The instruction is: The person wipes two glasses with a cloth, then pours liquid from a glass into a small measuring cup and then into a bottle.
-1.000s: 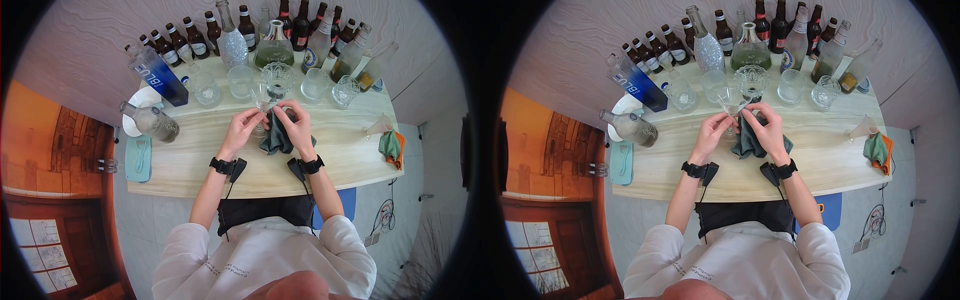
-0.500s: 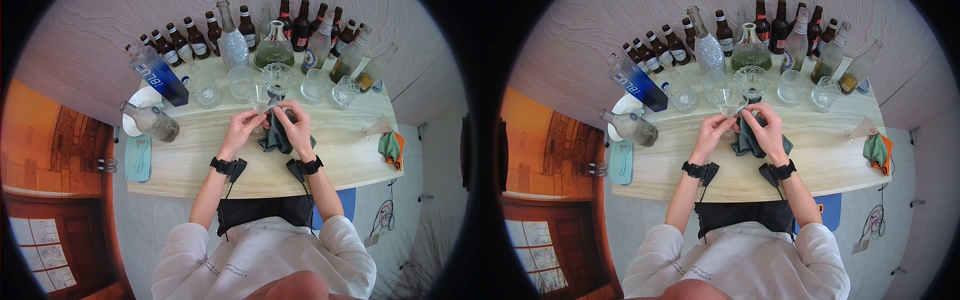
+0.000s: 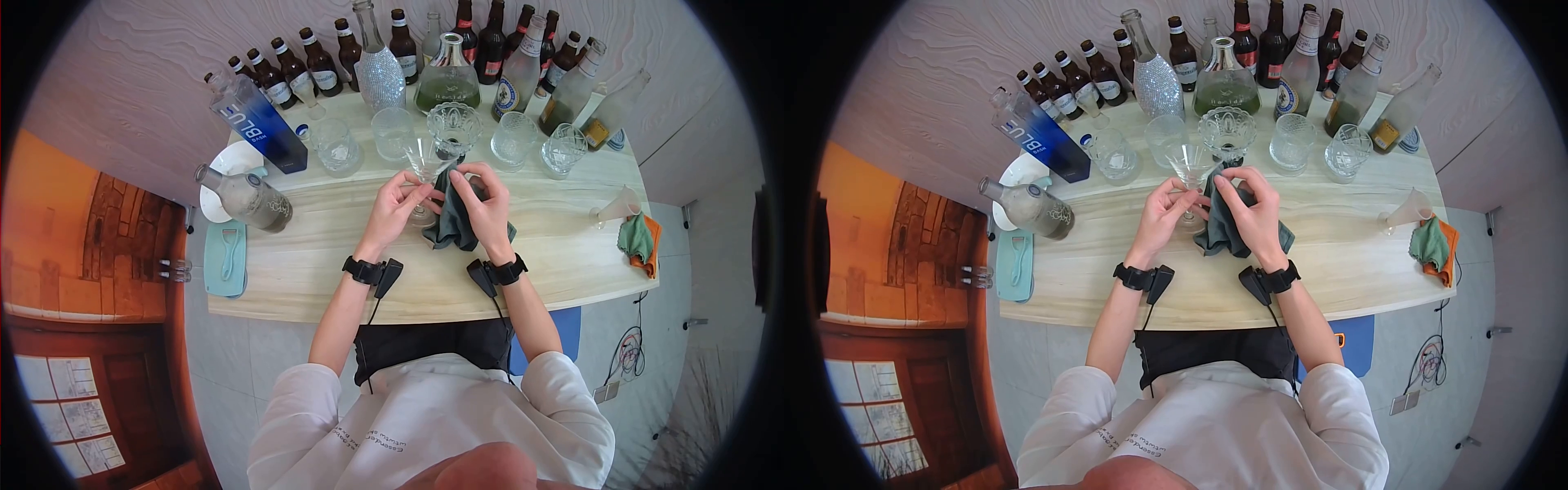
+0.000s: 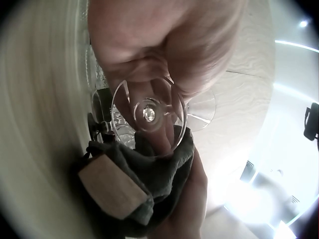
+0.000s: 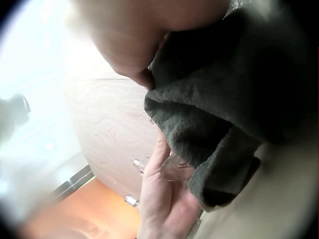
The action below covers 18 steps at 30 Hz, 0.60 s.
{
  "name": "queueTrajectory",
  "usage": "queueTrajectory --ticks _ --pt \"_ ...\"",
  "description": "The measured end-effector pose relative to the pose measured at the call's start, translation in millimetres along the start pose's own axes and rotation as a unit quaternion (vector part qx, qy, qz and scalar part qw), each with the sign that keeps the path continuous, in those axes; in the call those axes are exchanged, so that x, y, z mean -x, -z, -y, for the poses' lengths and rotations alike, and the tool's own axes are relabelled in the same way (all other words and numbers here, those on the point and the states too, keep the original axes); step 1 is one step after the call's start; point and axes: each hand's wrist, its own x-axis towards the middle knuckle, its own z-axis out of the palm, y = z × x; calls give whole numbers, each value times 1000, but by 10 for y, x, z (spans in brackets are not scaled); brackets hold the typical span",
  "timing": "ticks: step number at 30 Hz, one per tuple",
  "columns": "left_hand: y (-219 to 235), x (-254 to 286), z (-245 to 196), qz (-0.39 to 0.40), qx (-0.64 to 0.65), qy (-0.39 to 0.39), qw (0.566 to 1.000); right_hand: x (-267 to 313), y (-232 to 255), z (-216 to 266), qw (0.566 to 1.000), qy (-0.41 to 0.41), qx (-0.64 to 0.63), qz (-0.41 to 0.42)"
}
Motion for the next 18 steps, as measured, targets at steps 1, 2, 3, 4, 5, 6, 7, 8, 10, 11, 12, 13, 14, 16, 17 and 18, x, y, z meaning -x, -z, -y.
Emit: queueTrajectory --ticks 1,2,3,4,5,6,7,8,10,11,12,13,14,16,17,18 --pt "-1 -5 -8 5 0 0 1000 -1 0 -10 1000 2 -6 -14" --pt "-6 -11 -11 7 -5 -1 1000 -1 0 -14 1000 3 -13 -28" --pt "-17 -13 -9 9 -9 -1 1000 -2 6 -4 999 -3 -17 -43" --pt "-24 -9 -3 10 -14 -1 1000 -7 12 18 998 -10 -22 -57" --pt "-17 -1 2 14 -15 4 1000 -8 15 30 997 -18 -26 -72" --pt "-6 3 6 19 -17 8 1000 -12 34 28 997 -18 -7 -69" --pt "2 -3 9 24 -19 10 999 -12 33 18 998 -22 -13 -53" --pt "12 -10 22 17 -10 8 1000 -12 27 -1 999 -26 -19 -38" --pt "24 -19 32 3 7 2 1000 -20 20 -6 1000 -28 -3 6" --pt "25 -18 24 -1 3 7 1000 -19 19 -2 999 -25 20 34" --pt "26 -13 17 -6 0 12 1000 -12 19 -3 997 -24 43 62" --pt "17 -8 -7 -10 -3 17 1000 -3 19 -8 997 -14 47 54" --pt "-1 -4 -28 -12 -4 23 1000 -3 15 -13 998 -3 51 48" --pt "-29 9 -61 -18 -6 31 999 -10 0 -22 999 -6 32 19" --pt "-18 10 -59 -13 -9 32 999 -8 -2 -30 1000 -21 7 -6" --pt "0 4 -57 -8 -11 33 999 -8 -2 -33 999 -36 -17 -32"
